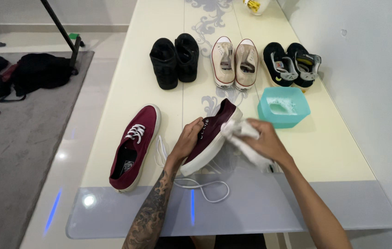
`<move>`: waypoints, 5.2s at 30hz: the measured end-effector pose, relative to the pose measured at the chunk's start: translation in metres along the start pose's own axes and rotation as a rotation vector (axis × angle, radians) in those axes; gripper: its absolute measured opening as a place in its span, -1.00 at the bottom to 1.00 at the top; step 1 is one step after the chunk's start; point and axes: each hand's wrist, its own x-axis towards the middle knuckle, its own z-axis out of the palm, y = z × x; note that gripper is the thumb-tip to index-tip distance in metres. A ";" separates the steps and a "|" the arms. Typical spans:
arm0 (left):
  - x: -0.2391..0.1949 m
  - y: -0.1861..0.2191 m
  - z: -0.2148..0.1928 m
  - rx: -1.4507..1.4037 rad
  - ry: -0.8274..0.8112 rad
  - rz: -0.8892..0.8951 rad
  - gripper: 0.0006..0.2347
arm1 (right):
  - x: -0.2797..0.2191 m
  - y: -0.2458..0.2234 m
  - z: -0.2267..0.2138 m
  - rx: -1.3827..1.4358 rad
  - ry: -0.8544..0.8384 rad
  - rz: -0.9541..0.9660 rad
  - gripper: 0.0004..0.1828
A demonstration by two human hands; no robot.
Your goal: The person cleans a shoe by scrubbing the rubber sole with a toothbrush and then wiping the entire shoe with a white cloth, before threading a white lace into it.
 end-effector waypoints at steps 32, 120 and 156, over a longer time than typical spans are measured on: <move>-0.007 0.006 0.009 0.112 0.004 0.064 -0.70 | -0.012 0.012 0.012 0.099 0.128 0.101 -0.80; -0.001 -0.048 -0.037 0.162 0.086 0.282 -0.74 | 0.003 -0.003 0.058 -0.045 0.071 0.018 -0.70; -0.019 -0.014 -0.028 0.154 0.105 0.185 -0.72 | 0.003 0.000 0.057 -0.085 0.016 0.007 -0.75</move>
